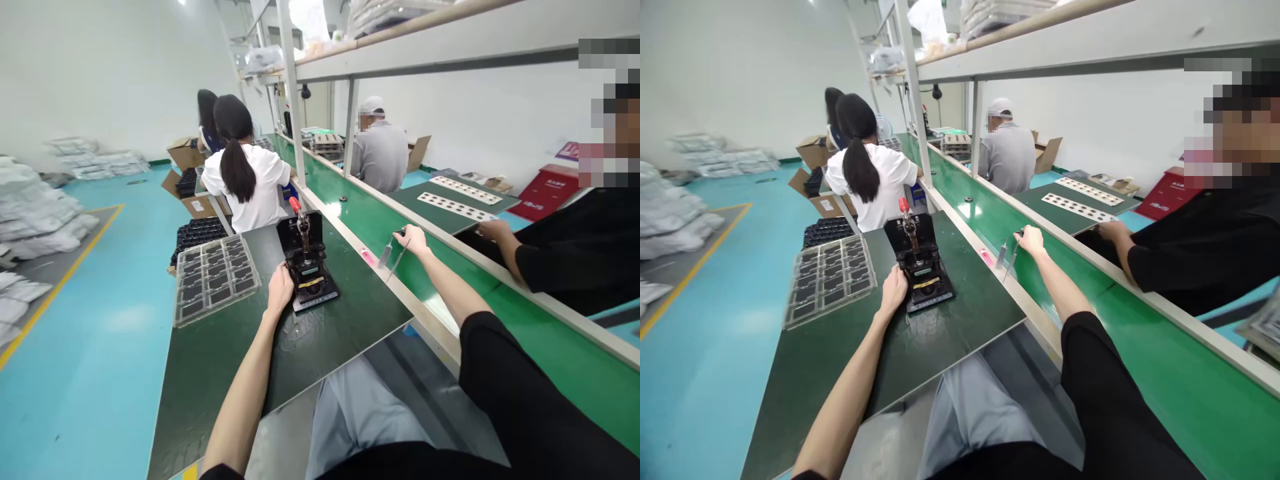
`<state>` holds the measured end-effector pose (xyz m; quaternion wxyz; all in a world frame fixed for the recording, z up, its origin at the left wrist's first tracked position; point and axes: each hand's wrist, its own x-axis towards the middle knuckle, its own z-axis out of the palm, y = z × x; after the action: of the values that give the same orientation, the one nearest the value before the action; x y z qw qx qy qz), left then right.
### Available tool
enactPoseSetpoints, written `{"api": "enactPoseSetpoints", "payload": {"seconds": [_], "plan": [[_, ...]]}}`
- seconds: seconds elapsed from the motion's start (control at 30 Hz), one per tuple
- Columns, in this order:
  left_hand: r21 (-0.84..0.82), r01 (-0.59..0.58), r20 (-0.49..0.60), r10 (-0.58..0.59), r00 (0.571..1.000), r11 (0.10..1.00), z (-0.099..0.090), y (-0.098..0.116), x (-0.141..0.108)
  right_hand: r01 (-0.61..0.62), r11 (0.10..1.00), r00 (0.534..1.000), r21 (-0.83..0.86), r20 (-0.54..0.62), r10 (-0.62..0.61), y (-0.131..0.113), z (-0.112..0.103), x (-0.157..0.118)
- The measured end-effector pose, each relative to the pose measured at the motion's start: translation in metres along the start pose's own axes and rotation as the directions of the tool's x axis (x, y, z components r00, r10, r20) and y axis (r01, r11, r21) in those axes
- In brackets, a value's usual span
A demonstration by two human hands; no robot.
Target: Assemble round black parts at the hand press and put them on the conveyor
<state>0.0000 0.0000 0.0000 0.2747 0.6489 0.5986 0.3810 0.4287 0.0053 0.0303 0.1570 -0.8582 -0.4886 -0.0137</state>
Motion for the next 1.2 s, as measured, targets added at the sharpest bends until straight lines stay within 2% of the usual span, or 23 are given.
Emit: {"api": "enactPoseSetpoints", "payload": {"seconds": [0.13,0.23,0.4,0.53,0.77,0.87,0.93,1.07,1.2], "plan": [[0.007,0.009,0.009,-0.009,1.000,1.000,-0.003,-0.004,0.003,-0.061,0.998,0.998,-0.001,-0.014,0.061,0.003,0.006,0.026],[0.007,0.007,0.015,-0.007,1.000,1.000,-0.005,-0.006,0.003,-0.084,0.996,0.996,0.011,-0.009,0.084,0.009,0.009,0.036],[0.006,-0.011,0.013,0.011,1.000,1.000,-0.006,-0.006,0.001,-0.048,0.997,0.998,0.063,-0.048,0.051,0.020,0.009,0.027],[0.008,-0.020,0.008,0.020,1.000,1.000,-0.006,-0.005,0.001,0.039,0.993,0.991,0.114,-0.130,-0.024,0.036,0.007,-0.013],[0.017,-0.037,0.003,0.037,0.999,0.999,-0.003,-0.005,0.002,0.215,0.958,0.967,0.189,-0.176,-0.183,0.068,0.018,-0.132],[0.023,-0.044,0.004,0.044,0.999,0.999,-0.001,-0.006,0.004,0.308,0.927,0.929,0.213,-0.278,-0.244,0.071,0.020,-0.168],[0.026,-0.043,0.003,0.043,0.999,0.999,0.000,-0.006,0.004,0.382,0.904,0.894,0.194,-0.326,-0.308,0.068,0.017,-0.178],[0.023,-0.031,0.000,0.031,1.000,0.999,0.001,-0.006,0.006,0.562,0.821,0.787,0.103,-0.372,-0.492,0.062,0.007,-0.180],[0.021,-0.016,-0.012,0.016,1.000,1.000,0.001,-0.004,0.005,0.664,0.747,0.698,0.041,-0.393,-0.599,0.057,0.002,-0.180]]}}
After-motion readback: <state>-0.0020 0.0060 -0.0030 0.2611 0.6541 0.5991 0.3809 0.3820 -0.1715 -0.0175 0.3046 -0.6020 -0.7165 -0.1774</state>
